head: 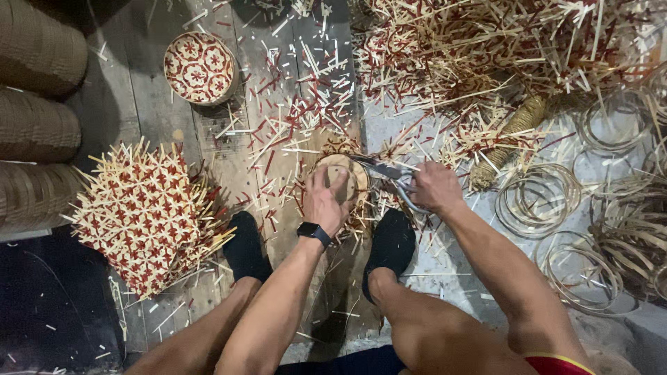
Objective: The person is assembling woven bamboo lids by hand and using shears, fitting a circular woven panel into a wooden frame and trimming the excess bamboo strips from the edges.
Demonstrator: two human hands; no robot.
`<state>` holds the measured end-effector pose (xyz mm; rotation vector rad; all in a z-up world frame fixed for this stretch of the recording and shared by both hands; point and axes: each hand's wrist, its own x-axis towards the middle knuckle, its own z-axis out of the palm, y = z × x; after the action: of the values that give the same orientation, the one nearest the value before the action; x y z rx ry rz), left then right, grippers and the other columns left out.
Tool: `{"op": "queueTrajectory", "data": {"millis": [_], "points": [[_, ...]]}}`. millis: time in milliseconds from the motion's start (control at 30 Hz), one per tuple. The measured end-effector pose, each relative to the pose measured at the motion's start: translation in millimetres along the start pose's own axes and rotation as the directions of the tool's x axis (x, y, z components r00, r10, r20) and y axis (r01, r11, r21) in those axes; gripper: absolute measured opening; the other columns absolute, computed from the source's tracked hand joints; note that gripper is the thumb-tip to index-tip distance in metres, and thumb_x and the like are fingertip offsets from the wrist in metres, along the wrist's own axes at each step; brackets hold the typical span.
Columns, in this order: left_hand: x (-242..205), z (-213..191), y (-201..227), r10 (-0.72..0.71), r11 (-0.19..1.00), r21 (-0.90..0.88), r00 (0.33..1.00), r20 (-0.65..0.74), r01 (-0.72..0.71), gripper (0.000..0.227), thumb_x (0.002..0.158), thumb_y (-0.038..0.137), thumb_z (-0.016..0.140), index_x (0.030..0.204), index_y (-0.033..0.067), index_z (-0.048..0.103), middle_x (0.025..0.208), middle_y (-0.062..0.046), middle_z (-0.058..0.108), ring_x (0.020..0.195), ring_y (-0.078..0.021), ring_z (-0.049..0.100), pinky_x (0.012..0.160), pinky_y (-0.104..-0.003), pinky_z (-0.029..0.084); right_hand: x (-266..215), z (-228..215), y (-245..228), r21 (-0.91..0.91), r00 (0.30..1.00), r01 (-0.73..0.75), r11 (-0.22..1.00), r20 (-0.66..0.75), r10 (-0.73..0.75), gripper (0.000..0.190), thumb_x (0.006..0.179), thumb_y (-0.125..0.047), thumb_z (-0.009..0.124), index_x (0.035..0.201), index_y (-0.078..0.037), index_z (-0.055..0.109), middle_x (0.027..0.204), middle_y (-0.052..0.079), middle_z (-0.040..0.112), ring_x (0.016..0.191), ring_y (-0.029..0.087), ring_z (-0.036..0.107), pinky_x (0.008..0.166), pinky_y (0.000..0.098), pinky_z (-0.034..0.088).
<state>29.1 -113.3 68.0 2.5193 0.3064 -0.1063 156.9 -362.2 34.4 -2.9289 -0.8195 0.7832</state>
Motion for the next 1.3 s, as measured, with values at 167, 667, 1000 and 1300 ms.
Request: {"op": "queueTrajectory", "data": {"millis": [167, 667, 1000, 1300], "points": [[3, 1, 6, -0.014, 0.998, -0.066, 0.999, 0.041, 0.017, 0.068, 0.07, 0.024, 0.089, 0.134, 0.0196, 0.066, 0.148, -0.024, 0.042, 0.135, -0.0483, 0.04, 0.108, -0.053, 0.042, 11, -8, -14, -0.103, 0.981, 0.109, 0.989, -0.152, -0.124, 0.053, 0.082, -0.052, 0.068, 0.09, 0.001, 0.065, 0.084, 0.017, 0.062, 0.079, 0.03, 0.062, 0.076, 0.0452, 0.054], [5, 19, -1, 0.096, 0.994, -0.05, 0.995, -0.015, -0.096, 0.082, 0.074, 0.01, 0.08, 0.148, -0.0002, 0.047, 0.147, -0.031, 0.041, 0.136, -0.0503, 0.039, 0.116, -0.053, 0.036, 24, -7, -9, -0.2, 0.995, 0.098, 0.975, 0.021, -0.096, 0.041, 0.094, -0.047, 0.058, 0.095, -0.006, 0.061, 0.09, 0.014, 0.062, 0.087, 0.027, 0.061, 0.079, 0.0401, 0.053], [-1, 8, 9, -0.007, 0.996, -0.088, 1.0, -0.022, 0.005, 0.071, 0.072, 0.007, 0.078, 0.138, 0.0278, 0.063, 0.151, -0.032, 0.038, 0.134, -0.0533, 0.039, 0.114, -0.055, 0.037, 18, 22, 19, -0.207, 0.972, 0.16, 0.965, -0.135, -0.191, 0.03, 0.085, -0.033, 0.058, 0.096, -0.005, 0.059, 0.093, 0.017, 0.062, 0.09, 0.031, 0.064, 0.079, 0.0432, 0.055], [-10, 20, 12, -0.141, 0.966, -0.237, 0.982, -0.13, 0.107, 0.08, 0.067, 0.008, 0.076, 0.143, 0.0151, 0.054, 0.149, -0.034, 0.032, 0.137, -0.0545, 0.035, 0.112, -0.057, 0.035, 16, -6, 15, -0.17, 0.989, 0.092, 0.981, 0.132, -0.07, 0.031, 0.097, -0.041, 0.058, 0.105, -0.012, 0.065, 0.098, 0.014, 0.059, 0.089, 0.025, 0.059, 0.073, 0.0393, 0.055]]}}
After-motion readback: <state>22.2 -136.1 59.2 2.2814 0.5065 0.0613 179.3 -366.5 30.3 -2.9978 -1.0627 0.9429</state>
